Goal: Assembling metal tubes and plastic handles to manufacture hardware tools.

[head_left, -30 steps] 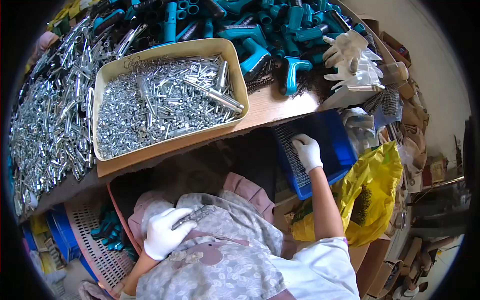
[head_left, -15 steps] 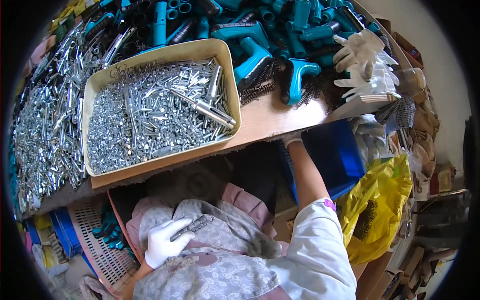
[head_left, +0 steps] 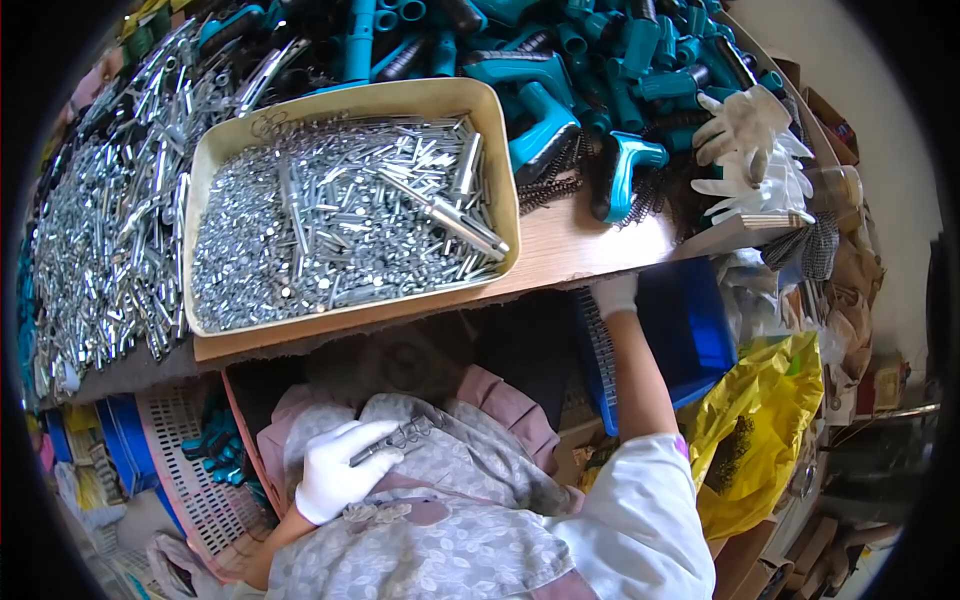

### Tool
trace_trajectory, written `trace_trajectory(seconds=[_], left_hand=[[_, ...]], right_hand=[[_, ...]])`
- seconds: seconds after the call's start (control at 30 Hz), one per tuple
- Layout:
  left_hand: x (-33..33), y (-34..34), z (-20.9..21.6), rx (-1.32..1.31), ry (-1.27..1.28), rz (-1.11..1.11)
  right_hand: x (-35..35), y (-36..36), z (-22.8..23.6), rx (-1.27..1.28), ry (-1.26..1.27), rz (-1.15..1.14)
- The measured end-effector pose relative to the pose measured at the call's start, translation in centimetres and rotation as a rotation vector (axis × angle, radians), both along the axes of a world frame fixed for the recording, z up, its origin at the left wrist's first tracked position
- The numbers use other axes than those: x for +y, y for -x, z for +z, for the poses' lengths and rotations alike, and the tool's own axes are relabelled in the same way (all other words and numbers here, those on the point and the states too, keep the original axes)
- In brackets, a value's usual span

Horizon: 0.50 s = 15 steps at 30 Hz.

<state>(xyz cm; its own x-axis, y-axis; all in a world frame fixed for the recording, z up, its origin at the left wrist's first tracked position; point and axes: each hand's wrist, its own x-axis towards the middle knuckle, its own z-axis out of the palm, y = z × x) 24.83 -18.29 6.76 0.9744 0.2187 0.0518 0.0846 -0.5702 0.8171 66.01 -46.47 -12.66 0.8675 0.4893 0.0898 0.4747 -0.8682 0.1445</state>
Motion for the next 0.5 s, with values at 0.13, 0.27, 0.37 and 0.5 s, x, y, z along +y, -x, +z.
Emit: trace_trajectory(seconds=[0.13, 0.27, 0.37, 0.5], left_hand=[[0.5, 1.6, -0.4, 0.047, 0.099, 0.103], [-0.1, 1.0, -1.3, 0.104, 0.3, 0.086], [-0.3, 0.8, 0.0, 0.161, 0.291, 0.058], [0.6, 2.8, 0.9, -0.017, 0.395, 0.235]], right_hand=[[-0.3, 10.6, 10.1, 0.34, -1.081, -0.207], [2.1, 21.8, 15.2, 0.979, -1.935, -0.368], [6.7, 27.5, 15.9, 1.467, -2.05, -0.164], [11.9, 32.4, 16.4, 1.971, -1.899, -0.082]])
